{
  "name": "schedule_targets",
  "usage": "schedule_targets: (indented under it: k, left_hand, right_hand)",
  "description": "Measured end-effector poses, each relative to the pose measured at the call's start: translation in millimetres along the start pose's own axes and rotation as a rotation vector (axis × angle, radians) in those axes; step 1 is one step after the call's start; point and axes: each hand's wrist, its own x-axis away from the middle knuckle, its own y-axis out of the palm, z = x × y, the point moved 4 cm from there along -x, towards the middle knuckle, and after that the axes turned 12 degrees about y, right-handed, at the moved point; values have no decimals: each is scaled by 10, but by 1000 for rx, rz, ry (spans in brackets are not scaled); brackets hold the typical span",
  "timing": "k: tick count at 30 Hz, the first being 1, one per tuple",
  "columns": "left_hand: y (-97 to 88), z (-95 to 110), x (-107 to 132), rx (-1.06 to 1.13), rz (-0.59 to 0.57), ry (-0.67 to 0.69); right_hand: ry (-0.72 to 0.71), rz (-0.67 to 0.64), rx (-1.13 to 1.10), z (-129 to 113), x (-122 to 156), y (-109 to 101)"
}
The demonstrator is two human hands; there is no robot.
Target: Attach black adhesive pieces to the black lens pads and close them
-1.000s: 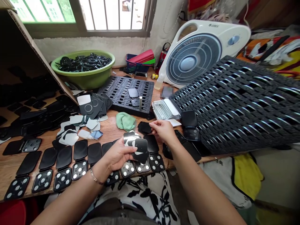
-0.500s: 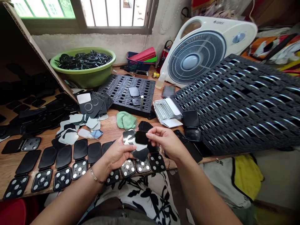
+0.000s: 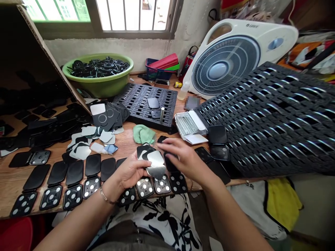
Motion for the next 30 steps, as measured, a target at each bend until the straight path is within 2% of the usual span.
schedule_targets:
  k: [1, 3, 6, 9, 12, 16, 17, 19, 23, 30]
  left_hand:
    - [-3, 3, 2, 7, -10, -2]
    - [-1, 12, 4, 13, -27, -3]
    - [28, 32, 4, 22, -57, -6]
    - [62, 58, 3, 33, -81, -15]
    - [64, 75, 7, 16, -85, -15]
    - [38, 67, 26, -9, -81, -12]
    - [32, 64, 32, -13, -80, -12]
    - [22, 63, 41, -19, -78, -12]
    - [3, 70, 44, -19, -72, -12]
    - [-29, 35, 38, 14, -62, -30]
  right_hand:
    - [-118, -49, 54, -92, 76, 13]
    - [-212, -81, 112, -168, 176, 26]
    - [-210, -51, 63, -145, 207, 16]
    - [-147, -2, -142, -95, 169, -19]
    - [39, 41, -399, -13, 99, -28]
    - [562, 86, -791, 215, 42, 74]
    - [646, 73, -866, 245, 40, 112]
    - [712, 34, -947, 259, 37, 165]
    - [698, 32, -931, 283, 12, 179]
    - [705, 167, -442, 599, -307, 80]
